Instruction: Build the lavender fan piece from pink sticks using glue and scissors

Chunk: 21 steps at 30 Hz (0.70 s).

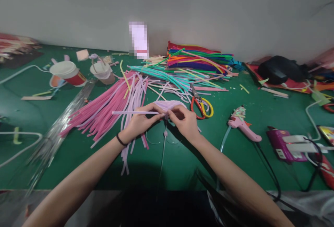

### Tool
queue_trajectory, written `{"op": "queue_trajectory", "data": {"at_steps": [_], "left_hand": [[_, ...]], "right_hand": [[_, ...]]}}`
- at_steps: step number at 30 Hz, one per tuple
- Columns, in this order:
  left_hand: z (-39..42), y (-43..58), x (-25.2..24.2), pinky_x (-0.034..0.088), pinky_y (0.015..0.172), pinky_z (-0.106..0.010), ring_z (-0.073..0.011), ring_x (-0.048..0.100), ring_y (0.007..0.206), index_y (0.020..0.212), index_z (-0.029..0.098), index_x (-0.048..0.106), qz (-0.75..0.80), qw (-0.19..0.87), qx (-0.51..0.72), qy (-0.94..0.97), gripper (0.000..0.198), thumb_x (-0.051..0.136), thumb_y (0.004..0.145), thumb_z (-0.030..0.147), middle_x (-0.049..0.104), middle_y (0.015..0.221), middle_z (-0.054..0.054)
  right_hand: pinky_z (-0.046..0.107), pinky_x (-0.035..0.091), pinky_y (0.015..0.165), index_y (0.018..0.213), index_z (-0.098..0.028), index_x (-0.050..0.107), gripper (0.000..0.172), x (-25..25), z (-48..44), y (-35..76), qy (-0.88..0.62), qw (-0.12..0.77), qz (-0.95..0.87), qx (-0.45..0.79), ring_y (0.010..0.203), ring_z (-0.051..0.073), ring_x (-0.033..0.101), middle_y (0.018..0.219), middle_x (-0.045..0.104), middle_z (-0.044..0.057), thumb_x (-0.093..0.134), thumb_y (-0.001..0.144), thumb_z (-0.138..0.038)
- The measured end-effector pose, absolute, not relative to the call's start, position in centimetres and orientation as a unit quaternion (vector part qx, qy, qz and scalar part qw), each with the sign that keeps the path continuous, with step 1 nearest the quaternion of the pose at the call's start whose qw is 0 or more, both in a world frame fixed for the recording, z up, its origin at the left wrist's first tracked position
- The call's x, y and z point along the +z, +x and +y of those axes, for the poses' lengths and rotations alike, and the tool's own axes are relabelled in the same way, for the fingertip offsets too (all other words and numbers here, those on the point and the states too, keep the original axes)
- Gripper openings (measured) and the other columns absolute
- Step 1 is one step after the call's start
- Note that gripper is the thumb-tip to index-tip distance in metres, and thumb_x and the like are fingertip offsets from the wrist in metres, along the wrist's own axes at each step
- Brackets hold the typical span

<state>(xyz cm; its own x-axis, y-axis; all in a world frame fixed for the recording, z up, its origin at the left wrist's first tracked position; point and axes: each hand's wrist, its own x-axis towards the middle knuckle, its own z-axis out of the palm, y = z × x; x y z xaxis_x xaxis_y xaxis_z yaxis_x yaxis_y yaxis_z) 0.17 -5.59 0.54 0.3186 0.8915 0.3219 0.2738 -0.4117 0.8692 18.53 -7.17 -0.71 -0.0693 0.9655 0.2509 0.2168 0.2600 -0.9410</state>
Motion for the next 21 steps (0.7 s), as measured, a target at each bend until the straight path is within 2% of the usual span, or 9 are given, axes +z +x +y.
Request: {"op": "queue_trajectory", "data": {"at_steps": [6,8,11,13,17,21], "left_hand": [[-5.8,-0.3,0.8,0.055,0.081,-0.033,-0.0187,0.068,0.085,0.084,0.017,0.066,0.426,0.336,0.415,0.731,0.012,0.068,0.083,0.029,0.071,0.087,-0.005],[-5.8,-0.4,0.7,0.054,0.083,-0.033,-0.0186,0.068,0.088,0.087,0.017,0.064,0.431,0.322,0.428,0.726,0.014,0.07,0.081,0.028,0.07,0.09,-0.005],[-5.6,-0.8,0.5,0.054,0.085,-0.032,-0.0181,0.069,0.091,0.094,0.017,0.06,0.439,0.313,0.444,0.716,0.021,0.071,0.08,0.027,0.068,0.099,-0.007],[-5.5,-1.1,0.3,0.054,0.086,-0.033,-0.0197,0.068,0.097,0.093,0.017,0.059,0.441,0.309,0.444,0.716,0.02,0.07,0.08,0.027,0.068,0.101,-0.007],[-5.3,-1.4,0.0,0.049,0.095,-0.038,-0.0228,0.066,0.105,0.093,0.018,0.055,0.442,0.314,0.441,0.715,0.022,0.071,0.08,0.025,0.069,0.089,-0.004],[-5.3,-1.2,0.3,0.044,0.101,-0.041,-0.023,0.065,0.107,0.096,0.02,0.052,0.435,0.309,0.448,0.718,0.025,0.071,0.079,0.022,0.068,0.075,-0.001]], "right_hand": [[0.032,0.056,0.061,0.081,-0.02,0.059,0.019,-0.7,-6.6,19.0,-0.509,0.52,-0.56,0.396,0.064,0.017,0.065,0.073,0.064,0.001,0.061,0.083,-0.039],[0.031,0.053,0.061,0.079,-0.02,0.059,0.017,-0.5,-6.4,19.4,-0.536,0.526,-0.569,0.335,0.064,0.016,0.061,0.074,0.063,0.001,0.061,0.083,-0.037],[0.032,0.049,0.067,0.076,-0.019,0.061,0.015,-0.4,-6.0,20.0,-0.564,0.527,-0.597,0.22,0.074,0.017,0.057,0.082,0.061,0.004,0.062,0.082,-0.033],[0.033,0.048,0.071,0.075,-0.019,0.062,0.017,-0.5,-5.7,20.4,-0.576,0.524,-0.597,0.194,0.082,0.019,0.055,0.087,0.06,0.006,0.062,0.081,-0.034],[0.037,0.047,0.075,0.074,-0.019,0.064,0.021,-0.7,-5.6,20.8,-0.605,0.52,-0.568,0.203,0.089,0.022,0.053,0.096,0.058,0.008,0.064,0.079,-0.039],[0.035,0.047,0.073,0.072,-0.018,0.065,0.024,-0.7,-5.8,21.0,-0.616,0.537,-0.542,0.196,0.087,0.02,0.053,0.104,0.055,0.009,0.068,0.075,-0.042]]}}
